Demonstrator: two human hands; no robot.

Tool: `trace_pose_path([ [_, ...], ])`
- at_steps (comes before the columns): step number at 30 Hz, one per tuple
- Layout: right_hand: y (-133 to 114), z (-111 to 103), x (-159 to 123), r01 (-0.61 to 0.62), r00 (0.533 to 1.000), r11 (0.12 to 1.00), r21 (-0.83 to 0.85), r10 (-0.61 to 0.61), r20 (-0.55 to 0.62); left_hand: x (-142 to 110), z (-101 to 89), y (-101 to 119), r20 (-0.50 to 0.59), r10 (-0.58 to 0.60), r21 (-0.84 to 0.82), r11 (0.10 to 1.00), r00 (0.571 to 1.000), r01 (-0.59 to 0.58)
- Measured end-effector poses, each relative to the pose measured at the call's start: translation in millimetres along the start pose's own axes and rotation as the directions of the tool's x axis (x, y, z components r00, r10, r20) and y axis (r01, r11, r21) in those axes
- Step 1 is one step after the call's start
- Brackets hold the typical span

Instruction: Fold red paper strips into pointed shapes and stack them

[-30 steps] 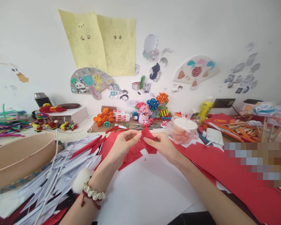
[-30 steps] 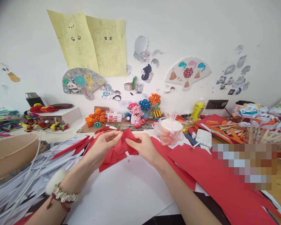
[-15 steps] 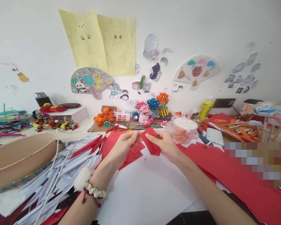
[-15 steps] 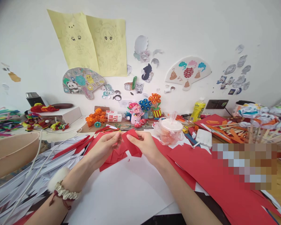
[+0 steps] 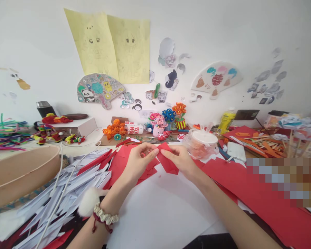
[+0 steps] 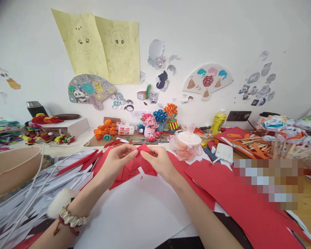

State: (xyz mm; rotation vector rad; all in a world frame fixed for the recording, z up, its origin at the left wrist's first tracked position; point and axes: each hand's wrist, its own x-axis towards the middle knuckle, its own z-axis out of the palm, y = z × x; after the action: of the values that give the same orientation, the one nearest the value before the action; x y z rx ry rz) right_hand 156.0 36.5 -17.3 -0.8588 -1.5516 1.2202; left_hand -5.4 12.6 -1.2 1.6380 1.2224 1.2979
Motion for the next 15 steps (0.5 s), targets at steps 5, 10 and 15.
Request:
trace_pose_path([
  [5,-1.7,-4.1,0.7,-0.029,0.997,0.997,0.076,0.024,0.068,1.2,-1.6,1.3,-0.066,-0.025,-0.024,0.999,0.998,0.024],
  [10,-3.0,-5.4,0.6,-0.01,1.0,0.998,0.06,0.009,0.017,0.2,-1.3,1.8,-0.058,-0.034,-0.06,0.998,0.998,0.03],
  [15,-3.3,-4.0,-0.6,-0.01,0.999,0.999,0.039,0.008,0.049,-1.2,-0.1,0.3,-0.001,-0.033,-0.067,0.997,0.999,0.033],
])
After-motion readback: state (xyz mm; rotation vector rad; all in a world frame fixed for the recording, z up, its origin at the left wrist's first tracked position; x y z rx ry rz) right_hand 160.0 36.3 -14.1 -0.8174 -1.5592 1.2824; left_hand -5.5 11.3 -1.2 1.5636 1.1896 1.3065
